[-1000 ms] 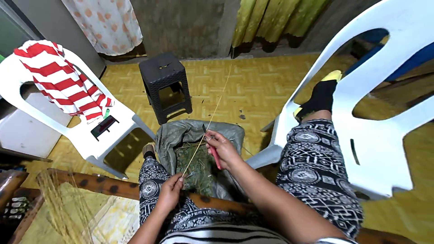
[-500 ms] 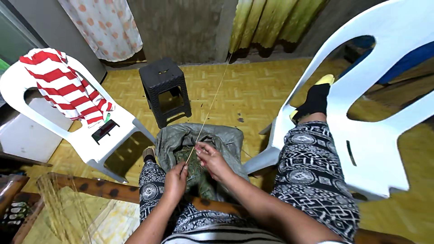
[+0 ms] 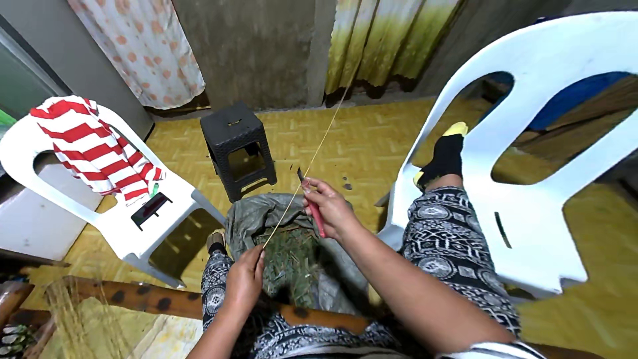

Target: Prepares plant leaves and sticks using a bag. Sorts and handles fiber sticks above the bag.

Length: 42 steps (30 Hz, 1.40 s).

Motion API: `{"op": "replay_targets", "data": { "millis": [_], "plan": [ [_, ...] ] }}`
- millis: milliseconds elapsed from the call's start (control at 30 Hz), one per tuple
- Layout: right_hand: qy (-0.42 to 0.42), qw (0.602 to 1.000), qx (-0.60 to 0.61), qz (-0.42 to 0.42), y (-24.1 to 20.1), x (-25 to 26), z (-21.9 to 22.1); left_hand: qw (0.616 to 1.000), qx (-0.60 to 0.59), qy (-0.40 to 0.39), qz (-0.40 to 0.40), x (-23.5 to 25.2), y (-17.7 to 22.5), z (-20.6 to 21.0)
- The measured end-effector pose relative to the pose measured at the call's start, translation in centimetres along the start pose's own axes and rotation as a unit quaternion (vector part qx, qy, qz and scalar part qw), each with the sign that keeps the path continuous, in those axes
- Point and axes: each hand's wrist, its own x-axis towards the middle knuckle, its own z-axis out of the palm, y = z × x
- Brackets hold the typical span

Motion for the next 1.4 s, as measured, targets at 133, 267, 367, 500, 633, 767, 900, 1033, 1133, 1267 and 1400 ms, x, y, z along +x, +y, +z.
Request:
{"op": "replay_targets", "data": {
  "millis": [133,267,367,500,633,767,900,1033,1133,1267,1400],
  "plan": [
    [0.0,1.0,-0.003,-0.015,-0.9,0.3,-0.2,0.999,0.018,0.029,0.034,-0.9,-0.7,-0.3],
    [0.01,1.0,0.001,-0.022,-1.4,0.7,-0.4,0.998,0.017,0.042,0.042,-2.1,-1.7,-0.4],
    [0.014,0.999,0.018,-0.025,-1.8,0.9,-0.5,0.998,0.019,0.048,0.048,-2.8,-2.0,-0.6],
    [0.023,0.999,0.023,-0.03,-2.5,1.2,-0.6,0.997,0.026,0.052,0.047,-3.6,-2.7,-1.0],
    [0.028,0.998,0.023,-0.043,-3.3,1.7,-0.9,0.995,0.041,0.068,0.053,-4.4,-3.7,-1.4],
    [0.039,0.998,0.019,-0.053,-4.1,2.1,-1.1,0.995,0.037,0.074,0.049,-5.1,-5.0,-1.6],
    [0.056,0.996,0.018,-0.068,-5.1,2.9,-1.3,0.995,0.035,0.077,0.045,-5.7,-6.0,-1.9],
    [0.078,0.994,0.008,-0.08,-6.5,3.7,-2.2,0.996,0.035,0.076,0.03,-6.3,-6.7,-2.3],
    [0.093,0.99,0.016,-0.102,-7.8,4.4,-3.2,0.996,0.037,0.078,0.025,-6.8,-7.4,-2.6],
    [0.108,0.989,0.008,-0.105,-9.1,4.5,-4.0,0.996,0.027,0.082,0.012,-7.4,-8.3,-2.8],
    [0.081,0.991,-0.055,-0.09,-7.2,2.9,-3.5,0.997,-0.001,0.077,-0.01,-7.4,-8.1,-2.6]
  ]
}}
